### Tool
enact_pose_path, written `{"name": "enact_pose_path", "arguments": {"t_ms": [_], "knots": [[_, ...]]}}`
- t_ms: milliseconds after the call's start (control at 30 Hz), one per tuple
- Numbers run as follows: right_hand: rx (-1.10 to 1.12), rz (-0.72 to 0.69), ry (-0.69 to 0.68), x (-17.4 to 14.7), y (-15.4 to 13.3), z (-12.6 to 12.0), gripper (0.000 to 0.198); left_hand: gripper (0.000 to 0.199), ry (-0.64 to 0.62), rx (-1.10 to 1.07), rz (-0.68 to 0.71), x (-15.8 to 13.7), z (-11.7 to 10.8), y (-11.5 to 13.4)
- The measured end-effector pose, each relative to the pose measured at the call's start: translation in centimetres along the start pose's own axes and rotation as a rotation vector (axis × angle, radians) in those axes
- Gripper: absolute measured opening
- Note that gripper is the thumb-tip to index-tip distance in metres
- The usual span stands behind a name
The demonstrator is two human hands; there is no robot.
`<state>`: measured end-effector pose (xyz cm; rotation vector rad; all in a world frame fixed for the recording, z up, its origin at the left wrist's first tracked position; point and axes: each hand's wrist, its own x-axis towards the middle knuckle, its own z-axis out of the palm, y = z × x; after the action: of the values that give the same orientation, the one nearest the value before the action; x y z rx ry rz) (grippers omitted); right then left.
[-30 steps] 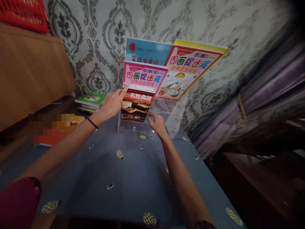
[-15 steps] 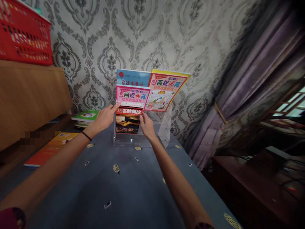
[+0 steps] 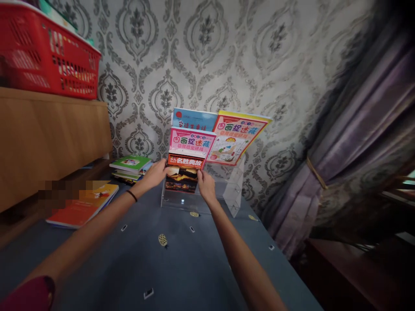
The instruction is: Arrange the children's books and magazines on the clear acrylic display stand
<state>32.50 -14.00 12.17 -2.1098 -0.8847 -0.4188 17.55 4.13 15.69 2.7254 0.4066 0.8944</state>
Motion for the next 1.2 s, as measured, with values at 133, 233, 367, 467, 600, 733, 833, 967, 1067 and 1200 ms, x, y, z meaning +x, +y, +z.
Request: {"name": "enact_pose_path", "arguments": {"t_ms": [133,233,367,467,600,733,833,967,1067,1200], "knots": [[-0.109,0.032,-0.013,-0.9,0.1,0.8,0.044,0.010,-0.021,0.033,-0.025,-0.1,0.5,0.2],[-0.165,0.035,-0.008,-1.1,0.3,1.2,0.046,0.013,-0.031,0.051,-0.024,-0.2,0.8,0.4],[-0.207,0.029,0.003,-1.0,0.4,1.4,0.047,0.017,-0.029,0.065,-0.010,-0.3,1.1,0.5],[-0.217,0.020,0.013,-1.0,0.5,1.5,0.047,0.018,-0.021,0.067,0.002,-0.3,1.1,0.3],[-0.217,0.017,0.026,-1.2,0.5,1.6,0.046,0.021,-0.018,0.067,0.014,-0.3,1.0,0.1],[-0.206,0.031,0.037,-1.5,0.4,1.6,0.045,0.021,-0.029,0.073,0.016,-0.4,0.8,0.1],[-0.197,0.043,0.045,-1.6,0.4,1.7,0.044,0.021,-0.042,0.078,0.012,-0.4,0.5,0.2],[-0.181,0.050,0.055,-1.6,0.4,1.8,0.044,0.020,-0.059,0.073,0.006,-0.6,0.3,0.2],[-0.162,0.044,0.057,-1.6,0.5,1.8,0.044,0.018,-0.070,0.051,0.006,-0.8,0.3,0.3],[-0.122,0.022,0.060,-1.5,0.5,1.7,0.042,0.027,-0.074,0.001,0.003,-1.0,0.3,0.7]]}}
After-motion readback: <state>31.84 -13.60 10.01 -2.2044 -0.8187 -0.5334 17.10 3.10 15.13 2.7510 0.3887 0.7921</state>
